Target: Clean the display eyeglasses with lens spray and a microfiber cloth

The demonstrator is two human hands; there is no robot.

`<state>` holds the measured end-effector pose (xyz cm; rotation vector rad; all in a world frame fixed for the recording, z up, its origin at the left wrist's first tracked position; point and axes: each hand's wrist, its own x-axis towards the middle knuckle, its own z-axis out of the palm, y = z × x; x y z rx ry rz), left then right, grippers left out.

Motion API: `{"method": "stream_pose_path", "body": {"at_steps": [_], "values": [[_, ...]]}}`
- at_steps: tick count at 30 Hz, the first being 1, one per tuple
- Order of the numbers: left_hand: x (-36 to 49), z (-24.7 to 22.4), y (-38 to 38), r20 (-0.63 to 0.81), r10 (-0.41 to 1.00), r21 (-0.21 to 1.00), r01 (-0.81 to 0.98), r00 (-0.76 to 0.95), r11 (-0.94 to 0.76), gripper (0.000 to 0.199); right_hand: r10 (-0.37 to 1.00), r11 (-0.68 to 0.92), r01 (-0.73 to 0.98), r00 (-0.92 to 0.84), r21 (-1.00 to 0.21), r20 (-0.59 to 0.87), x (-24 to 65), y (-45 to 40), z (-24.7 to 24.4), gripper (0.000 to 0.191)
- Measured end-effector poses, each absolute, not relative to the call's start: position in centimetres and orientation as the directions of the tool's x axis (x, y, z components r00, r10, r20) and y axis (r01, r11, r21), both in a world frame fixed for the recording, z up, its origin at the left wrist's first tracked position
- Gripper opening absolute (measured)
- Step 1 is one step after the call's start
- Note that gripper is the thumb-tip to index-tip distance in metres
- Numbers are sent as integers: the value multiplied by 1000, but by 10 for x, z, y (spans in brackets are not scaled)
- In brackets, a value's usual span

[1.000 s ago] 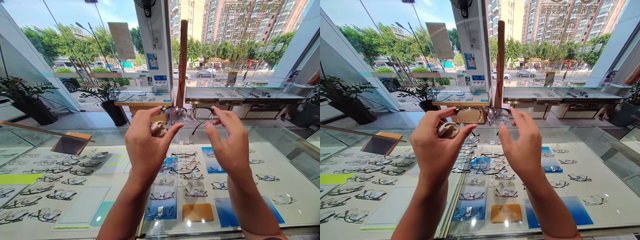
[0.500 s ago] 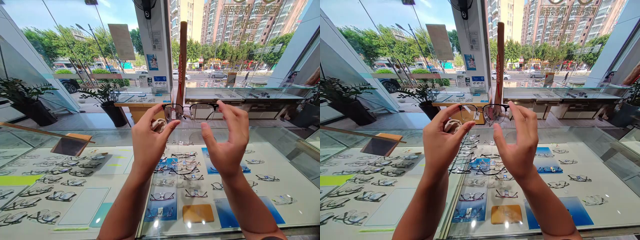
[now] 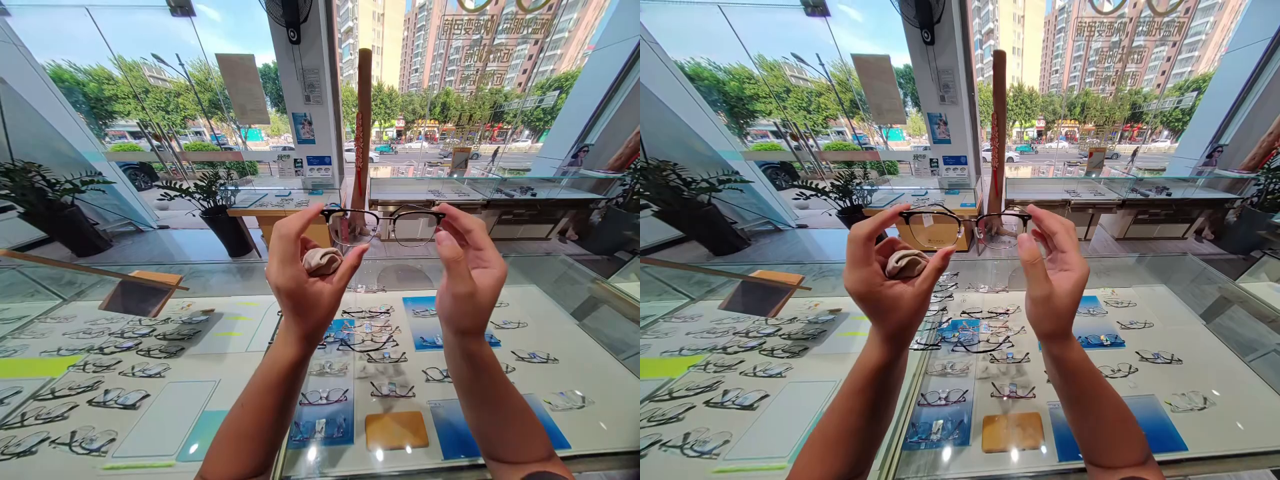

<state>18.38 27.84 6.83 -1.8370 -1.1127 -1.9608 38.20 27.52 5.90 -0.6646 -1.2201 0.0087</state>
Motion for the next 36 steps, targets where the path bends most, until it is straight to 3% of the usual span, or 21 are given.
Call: {"method": "stream_pose_path", "body": {"at_steps": [3, 11, 18, 24, 36], "values": [[186, 65, 277, 941, 292, 331, 640, -170, -693, 71, 428, 813, 218, 404, -539, 809, 388, 287, 55, 34], [185, 66, 280, 939, 307, 336, 596, -154, -729, 70, 517, 786, 125, 405, -606, 755, 395, 288, 60, 28], [184, 64, 287, 964, 225, 264, 564, -139, -783, 73, 711, 694, -240, 371, -679, 597, 392, 270, 72, 12], [188, 66, 284, 939, 312, 344, 436, -145, -832, 72, 785, 619, -405, 295, -673, 545, 393, 267, 74, 11], [196, 73, 272, 867, 461, 490, 151, -188, -859, 66, 798, 600, -403, 357, -691, 484, 394, 270, 75, 15]]}}
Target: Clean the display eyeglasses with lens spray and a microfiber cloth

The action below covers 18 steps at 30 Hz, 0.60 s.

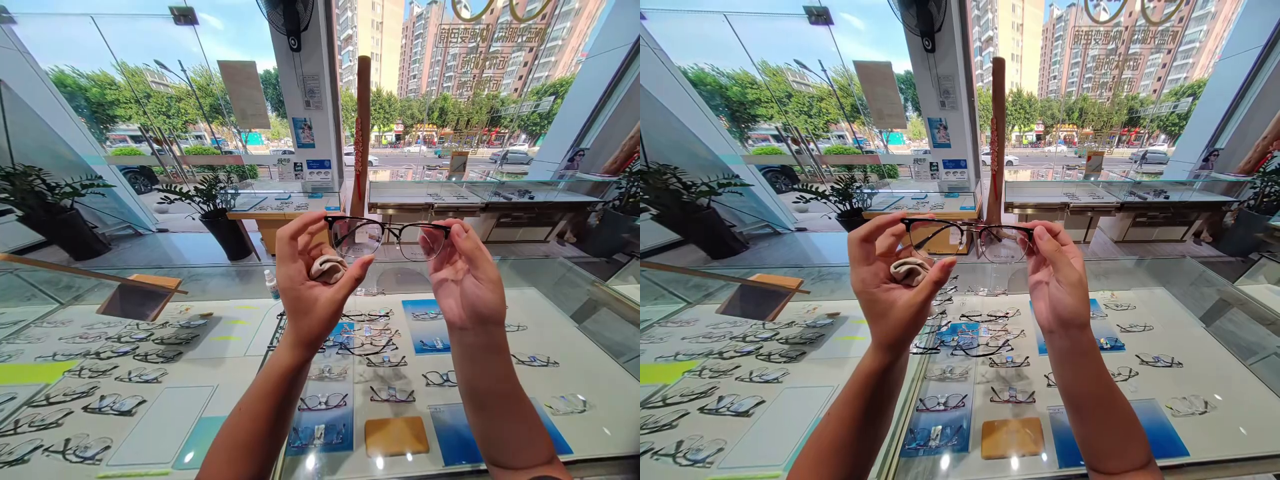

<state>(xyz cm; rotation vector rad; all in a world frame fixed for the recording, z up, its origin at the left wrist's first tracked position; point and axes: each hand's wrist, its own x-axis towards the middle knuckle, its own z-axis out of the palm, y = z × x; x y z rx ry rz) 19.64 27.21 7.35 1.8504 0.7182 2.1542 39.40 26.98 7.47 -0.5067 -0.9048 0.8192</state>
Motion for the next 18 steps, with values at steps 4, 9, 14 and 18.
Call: {"method": "stream_pose_path", "body": {"at_steps": [4, 9, 14, 18], "values": [[196, 74, 272, 849, 498, 513, 44, -178, -857, 68, 827, 562, -445, 319, -697, 464, 394, 270, 74, 12], [195, 77, 274, 833, 522, 523, -47, -184, -851, 66, 854, 520, -502, 275, -691, 442, 392, 267, 73, 12], [193, 75, 277, 801, 567, 561, -90, -191, -823, 64, 856, 515, -497, 268, -698, 441, 390, 265, 74, 13], [193, 73, 277, 776, 601, 591, -114, -191, -799, 65, 862, 506, -498, 275, -704, 425, 389, 263, 75, 15]]}}
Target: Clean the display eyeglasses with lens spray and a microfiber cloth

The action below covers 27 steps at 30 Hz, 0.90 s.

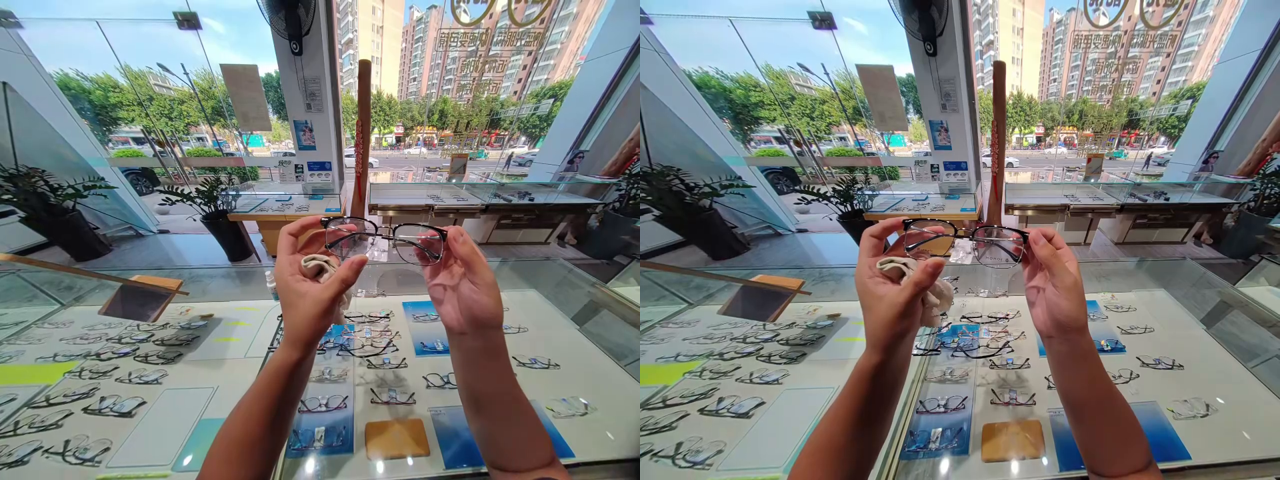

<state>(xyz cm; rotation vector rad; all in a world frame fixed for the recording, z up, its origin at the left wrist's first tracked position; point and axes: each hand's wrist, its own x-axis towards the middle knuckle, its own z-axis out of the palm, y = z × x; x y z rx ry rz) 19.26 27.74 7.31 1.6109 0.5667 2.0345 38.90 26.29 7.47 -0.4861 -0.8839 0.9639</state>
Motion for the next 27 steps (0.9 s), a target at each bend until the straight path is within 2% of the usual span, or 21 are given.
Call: {"method": "stream_pose_path", "body": {"at_steps": [3, 6, 8, 11, 14, 18, 21, 27], "values": [[193, 72, 278, 724, 667, 645, -168, -176, -745, 67, 857, 515, -492, 276, -702, 435, 389, 262, 75, 16], [193, 75, 280, 605, 786, 722, -330, -126, -608, 68, 820, 569, -453, 249, -686, 516, 389, 263, 75, 24], [195, 78, 279, 479, 877, 765, -473, -34, -436, 68, 760, 646, -344, 206, -682, 616, 388, 267, 74, 29], [199, 85, 274, 286, 944, 787, -603, 167, -132, 57, 624, 782, -98, 142, -616, 769, 385, 272, 71, 22], [205, 89, 268, 134, 933, 775, -622, 333, 111, 45, 510, 853, 65, 112, -518, 853, 382, 274, 68, 14], [208, 87, 266, 33, 869, 715, -619, 493, 324, 39, 461, 877, 111, 83, -467, 884, 384, 274, 66, 11], [208, 84, 270, -1, 826, 694, -594, 564, 407, 38, 437, 890, 116, 61, -441, 898, 385, 274, 65, 14], [207, 82, 275, -30, 780, 696, -547, 625, 465, 35, 391, 914, 103, 31, -392, 920, 383, 272, 64, 18]]}}
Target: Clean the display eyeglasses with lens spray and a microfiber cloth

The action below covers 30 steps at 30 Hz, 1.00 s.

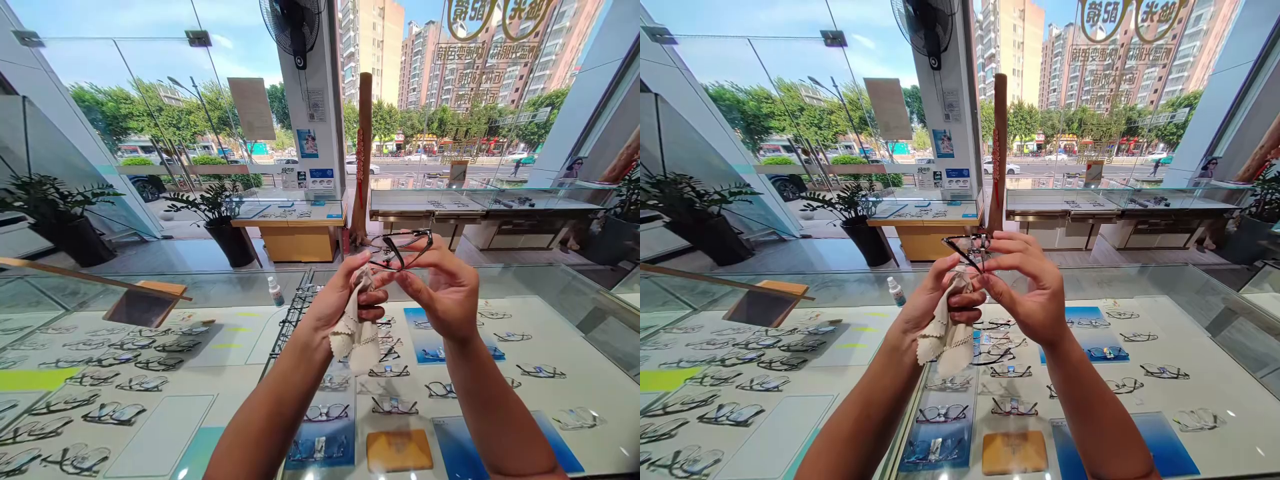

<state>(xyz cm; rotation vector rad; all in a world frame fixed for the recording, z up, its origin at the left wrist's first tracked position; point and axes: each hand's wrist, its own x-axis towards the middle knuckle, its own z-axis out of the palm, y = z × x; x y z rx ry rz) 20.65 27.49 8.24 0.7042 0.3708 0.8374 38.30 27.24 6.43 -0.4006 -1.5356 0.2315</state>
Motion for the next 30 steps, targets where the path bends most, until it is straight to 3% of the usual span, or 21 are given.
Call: {"method": "stream_pose_path", "body": {"at_steps": [5, 9, 11, 13, 15, 16, 18, 20, 22, 25, 30], "values": [[207, 80, 275, -38, 777, 743, -502, 628, 442, 41, 398, 903, 149, 57, -402, 915, 380, 270, 64, 9], [209, 77, 275, -54, 832, 856, -403, 552, 323, 49, 373, 908, 155, 121, -389, 920, 377, 267, 64, 11], [205, 76, 276, 16, 916, 936, -328, 401, 127, 52, 382, 898, 175, 151, -405, 912, 378, 266, 65, 10], [194, 78, 277, 214, 966, 969, -153, 146, -192, 54, 389, 886, 201, 168, -418, 906, 381, 266, 66, 8], [176, 82, 276, 454, 889, 884, 154, -60, -441, 50, 402, 877, 228, 139, -424, 905, 385, 268, 67, 6], [165, 84, 273, 536, 839, 818, 303, -94, -489, 45, 410, 872, 247, 106, -424, 906, 387, 270, 68, 6], [144, 90, 265, 604, 793, 722, 471, -73, -507, 34, 442, 854, 304, 4, -422, 897, 392, 275, 67, 5], [128, 96, 253, 623, 781, 683, 519, -45, -514, 32, 497, 825, 380, -133, -419, 857, 395, 284, 65, 5], [118, 102, 239, 630, 775, 663, 543, -35, -515, 32, 579, 783, 468, -306, -410, 756, 395, 296, 58, 7], [112, 108, 223, 581, 813, 650, 588, 23, -481, 32, 689, 719, 605, -554, -341, 468, 387, 319, 41, 13], [107, 111, 220, 426, 877, 543, 712, 223, -445, 29, 793, 607, 784, -607, -125, 44, 360, 357, 0, 10]]}}
